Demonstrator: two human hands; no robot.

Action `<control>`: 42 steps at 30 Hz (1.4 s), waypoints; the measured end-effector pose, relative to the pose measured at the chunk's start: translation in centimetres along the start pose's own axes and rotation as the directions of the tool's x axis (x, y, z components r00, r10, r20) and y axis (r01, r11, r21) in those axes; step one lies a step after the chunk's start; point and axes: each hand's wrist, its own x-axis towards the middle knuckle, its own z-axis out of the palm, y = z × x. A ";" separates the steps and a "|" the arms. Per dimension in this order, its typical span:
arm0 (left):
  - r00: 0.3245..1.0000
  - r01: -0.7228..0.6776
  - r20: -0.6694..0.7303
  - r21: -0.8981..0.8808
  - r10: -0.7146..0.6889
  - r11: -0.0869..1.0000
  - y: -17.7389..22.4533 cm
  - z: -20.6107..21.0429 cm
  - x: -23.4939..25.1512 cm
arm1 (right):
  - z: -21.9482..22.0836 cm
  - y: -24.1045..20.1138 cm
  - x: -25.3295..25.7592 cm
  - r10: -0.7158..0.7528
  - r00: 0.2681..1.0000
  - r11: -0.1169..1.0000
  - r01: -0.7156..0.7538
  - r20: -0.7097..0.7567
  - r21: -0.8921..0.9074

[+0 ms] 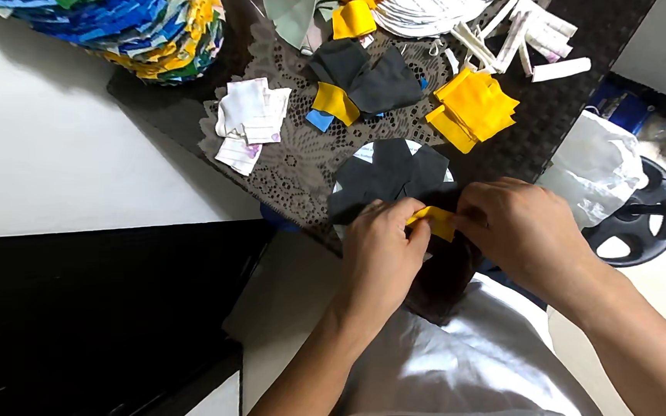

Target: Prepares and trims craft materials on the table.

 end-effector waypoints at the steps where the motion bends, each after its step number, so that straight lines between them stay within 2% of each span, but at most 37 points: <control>1: 1.000 -0.004 -0.002 0.007 0.004 1.000 0.0 0.0 0.0 | 0.0 0.0 0.0 0.002 1.000 1.000 -0.002 0.002 0.003; 7: 1.000 0.001 0.013 0.030 -0.002 1.000 0.0 0.1 0.2 | -0.1 0.5 -0.1 0.034 0.999 0.996 -0.031 -0.033 0.086; 11: 0.999 0.028 0.025 0.027 -0.029 0.999 0.1 0.1 0.2 | -0.2 2.2 -2.3 0.092 0.968 0.985 -0.054 -0.234 0.165; 14: 0.999 0.032 0.024 0.023 -0.033 0.999 0.2 0.1 0.3 | 1.2 3.2 -4.6 0.119 0.929 0.975 -0.042 -0.352 0.220; 20: 0.999 0.040 0.015 0.014 -0.040 0.999 0.2 0.1 0.1 | 5.3 1.3 -6.0 -0.010 0.862 0.992 0.072 -0.507 0.103; 24: 1.000 0.029 -0.001 0.034 -0.029 0.999 0.4 0.1 0.1 | 5.8 0.4 -5.1 0.030 0.858 0.996 0.015 -0.514 0.083; 28: 1.000 0.019 -0.007 0.055 -0.019 0.998 0.4 0.2 0.1 | 4.5 0.3 -3.6 0.064 0.886 0.998 -0.044 -0.460 0.055; 33: 1.000 0.005 -0.016 0.072 -0.004 0.997 0.5 0.2 0.1 | 3.9 0.0 -2.4 0.056 0.926 0.998 -0.057 -0.375 0.009; 37: 1.000 0.013 -0.013 0.071 -0.012 0.997 0.5 0.2 0.1 | 4.2 0.1 -2.0 0.042 0.929 0.998 -0.054 -0.367 -0.023; 42: 1.000 0.017 -0.010 0.059 -0.017 0.998 0.5 0.2 0.2 | 3.8 0.2 -1.9 0.056 0.937 0.998 -0.053 -0.344 0.019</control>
